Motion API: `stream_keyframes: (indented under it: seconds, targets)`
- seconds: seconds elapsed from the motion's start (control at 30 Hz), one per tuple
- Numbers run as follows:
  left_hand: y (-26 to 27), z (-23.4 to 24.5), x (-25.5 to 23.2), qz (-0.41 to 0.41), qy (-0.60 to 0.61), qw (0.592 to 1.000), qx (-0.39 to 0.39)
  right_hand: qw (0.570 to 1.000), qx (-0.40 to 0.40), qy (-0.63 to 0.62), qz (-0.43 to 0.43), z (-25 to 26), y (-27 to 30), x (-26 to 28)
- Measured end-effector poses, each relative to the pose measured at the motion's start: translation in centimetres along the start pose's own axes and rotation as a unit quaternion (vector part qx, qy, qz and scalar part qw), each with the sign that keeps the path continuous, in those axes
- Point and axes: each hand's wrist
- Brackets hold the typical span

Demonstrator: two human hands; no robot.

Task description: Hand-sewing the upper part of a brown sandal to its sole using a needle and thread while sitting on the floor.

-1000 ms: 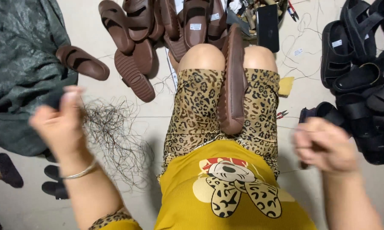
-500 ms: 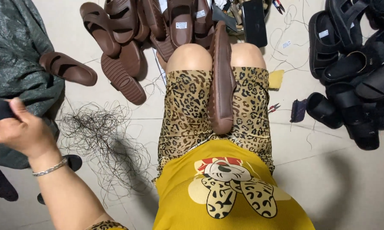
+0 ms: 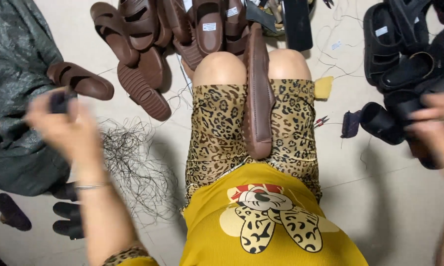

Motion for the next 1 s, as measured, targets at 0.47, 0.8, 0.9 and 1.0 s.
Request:
stream_keyframes:
  seconds: [0.47, 0.8, 0.9, 1.0]
  targets:
    - [2.2, -2.6, -21.9, -0.151, 0.393, 0.78, 0.463, 0.944, 0.277, 0.133, 0.123, -10.2, -6.7, 18.6]
    - [3.2, -3.0, -22.1, -0.181, 0.372, 0.806, 0.423, 0.9, 0.304, 0.29, 0.118, -10.1, -7.0, 18.8]
    - [3.7, -3.2, -22.1, -0.189, 0.352, 0.82, 0.409, 0.874, 0.333, 0.337, 0.109, -9.7, -7.5, 19.3]
    - [3.9, -3.3, -22.3, -0.194, 0.32, 0.833, 0.407, 0.842, 0.357, 0.389, 0.112, -9.5, -8.0, 20.0]
Point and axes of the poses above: each hand's wrist, its own y-axis away from the middle knuckle, its own z-axis out of the back of the hand, x = y × z, and after that the axes turned 10 degrees about x, right-handed
